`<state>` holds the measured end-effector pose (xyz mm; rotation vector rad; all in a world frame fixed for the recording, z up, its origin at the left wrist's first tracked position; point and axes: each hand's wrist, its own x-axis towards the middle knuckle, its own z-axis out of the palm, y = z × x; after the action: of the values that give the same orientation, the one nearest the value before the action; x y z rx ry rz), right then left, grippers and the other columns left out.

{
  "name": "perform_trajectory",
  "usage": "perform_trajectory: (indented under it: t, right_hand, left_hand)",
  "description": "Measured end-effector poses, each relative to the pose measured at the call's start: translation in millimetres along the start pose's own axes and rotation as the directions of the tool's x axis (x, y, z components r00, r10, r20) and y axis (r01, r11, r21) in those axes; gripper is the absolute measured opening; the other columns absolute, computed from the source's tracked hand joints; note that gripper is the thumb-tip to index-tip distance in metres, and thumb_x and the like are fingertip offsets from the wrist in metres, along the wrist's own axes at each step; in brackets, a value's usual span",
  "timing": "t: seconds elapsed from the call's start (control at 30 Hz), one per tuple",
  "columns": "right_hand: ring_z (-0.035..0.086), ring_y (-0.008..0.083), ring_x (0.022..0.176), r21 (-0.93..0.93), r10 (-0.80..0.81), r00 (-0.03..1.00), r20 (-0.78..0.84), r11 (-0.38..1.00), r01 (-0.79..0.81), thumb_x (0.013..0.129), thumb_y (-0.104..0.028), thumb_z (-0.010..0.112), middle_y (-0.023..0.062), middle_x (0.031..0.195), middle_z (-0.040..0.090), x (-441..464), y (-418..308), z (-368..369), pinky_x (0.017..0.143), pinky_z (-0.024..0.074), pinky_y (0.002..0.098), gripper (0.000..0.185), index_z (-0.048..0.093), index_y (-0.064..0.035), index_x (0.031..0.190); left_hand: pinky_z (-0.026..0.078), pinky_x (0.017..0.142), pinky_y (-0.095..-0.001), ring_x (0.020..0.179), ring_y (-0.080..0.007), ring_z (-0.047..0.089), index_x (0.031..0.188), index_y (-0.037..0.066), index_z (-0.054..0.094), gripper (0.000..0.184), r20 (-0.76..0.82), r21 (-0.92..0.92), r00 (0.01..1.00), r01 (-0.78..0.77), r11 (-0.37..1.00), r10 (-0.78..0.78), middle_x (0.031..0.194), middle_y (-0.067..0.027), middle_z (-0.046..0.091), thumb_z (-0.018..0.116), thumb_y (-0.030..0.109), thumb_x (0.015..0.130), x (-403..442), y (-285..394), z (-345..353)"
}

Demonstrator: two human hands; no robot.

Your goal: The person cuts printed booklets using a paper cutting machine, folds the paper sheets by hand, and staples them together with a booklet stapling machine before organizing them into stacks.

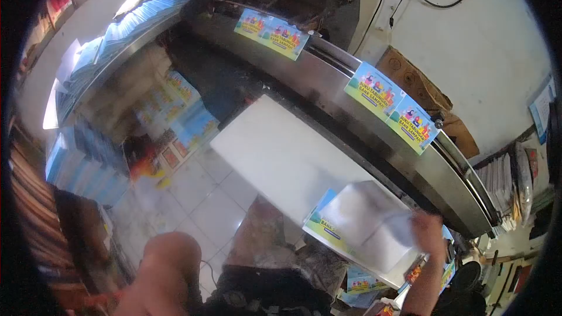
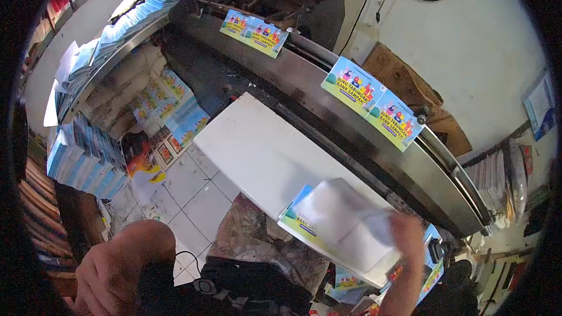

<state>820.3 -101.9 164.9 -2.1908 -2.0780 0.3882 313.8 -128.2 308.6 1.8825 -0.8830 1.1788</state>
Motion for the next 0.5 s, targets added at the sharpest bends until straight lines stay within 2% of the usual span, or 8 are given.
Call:
perform_trajectory:
  t: [0.03,0.1,0.17,0.27,0.33,0.4,0.47,0.5]
  right_hand:
    - [0.065,0.0376,0.081,-0.114,0.027,0.98,-0.197,0.992,-0.05,0.085,-0.011,0.057,0.0194,0.091,0.069,7,20,-26,0.073,0.0498,0.0472,0.028,0.066,-0.0009,0.11]
    - [0.064,0.031,0.106,0.229,0.287,0.779,-0.557,0.955,-0.187,0.089,0.0,0.048,0.0188,0.119,0.065,15,28,-87,0.09,0.0481,0.0449,0.04,0.061,-0.0036,0.127]
    - [0.054,0.0293,0.125,-0.189,-0.133,0.402,-0.906,0.977,-0.103,0.09,0.006,0.04,0.0174,0.137,0.056,31,41,-116,0.104,0.0414,0.0427,0.049,0.056,-0.0066,0.135]
    - [0.043,0.0303,0.137,-0.243,-0.21,0.421,-0.882,0.97,-0.028,0.088,0.009,0.038,0.0151,0.145,0.049,68,102,-111,0.112,0.0337,0.0412,0.054,0.054,-0.0082,0.138]
    - [0.043,0.0309,0.136,-0.345,-0.15,0.679,-0.718,0.925,-0.161,0.085,0.01,0.041,0.0152,0.146,0.048,84,151,-73,0.115,0.0307,0.0408,0.057,0.054,-0.01,0.137]
    - [0.045,0.0312,0.135,-0.279,-0.139,0.775,-0.616,0.959,-0.05,0.08,0.013,0.044,0.0165,0.143,0.05,70,137,-31,0.113,0.0326,0.0428,0.06,0.057,-0.0103,0.134]
    - [0.056,0.0356,0.122,-0.255,-0.068,0.849,-0.525,0.964,-0.08,0.08,0.011,0.048,0.0186,0.132,0.058,49,133,-2,0.106,0.0415,0.0437,0.055,0.059,-0.0083,0.13]
    - [0.057,0.0363,0.12,-0.265,-0.096,0.847,-0.523,0.963,-0.055,0.08,0.008,0.05,0.0188,0.13,0.059,42,130,18,0.104,0.0433,0.0438,0.052,0.06,-0.0075,0.128]
  left_hand:
    - [0.049,0.071,-0.0346,0.081,-0.022,0.06,0.107,0.002,0.059,0.021,0.012,0.001,1.0,0.008,1.0,-0.008,0.093,-0.0114,0.062,0.048,0.016,0.097,-4,1,0]
    - [0.048,0.068,-0.0347,0.077,-0.0212,0.059,0.101,0.005,0.059,0.017,0.025,-0.011,0.999,0.03,0.999,-0.03,0.089,-0.0093,0.06,0.049,0.016,0.095,-7,5,5]
    - [0.046,0.064,-0.0347,0.074,-0.0205,0.057,0.095,0.007,0.059,0.013,0.029,-0.03,0.999,0.032,0.999,-0.031,0.085,-0.0072,0.058,0.05,0.016,0.093,-11,9,6]
    - [0.044,0.059,-0.0347,0.069,-0.0194,0.055,0.086,0.011,0.059,0.01,0.067,-0.046,0.997,0.033,0.998,-0.029,0.079,-0.004,0.056,0.052,0.016,0.091,-17,13,4]
    - [0.043,0.056,-0.0347,0.065,-0.0187,0.053,0.08,0.014,0.059,0.011,0.084,-0.02,0.996,0.044,0.999,-0.042,0.075,-0.0019,0.054,0.053,0.016,0.089,-34,6,-6]
    - [0.046,0.065,-0.0392,0.079,-0.0286,0.057,0.086,0.011,0.062,0.009,0.051,0.145,0.992,0.106,0.984,-0.114,0.084,-0.0075,0.059,0.059,0.013,0.078,-53,-4,-15]
    - [0.046,0.07,-0.0415,0.084,-0.0333,0.058,0.092,0.009,0.063,0.02,-0.328,0.485,0.78,0.624,0.613,-0.533,0.086,-0.0099,0.06,0.062,0.014,0.073,-51,-11,2]
    - [0.046,0.07,-0.042,0.082,-0.0326,0.056,0.1,0.008,0.063,0.026,-0.415,0.46,0.682,0.728,0.508,-0.601,0.085,-0.0106,0.059,0.063,0.018,0.076,-59,-35,-7]
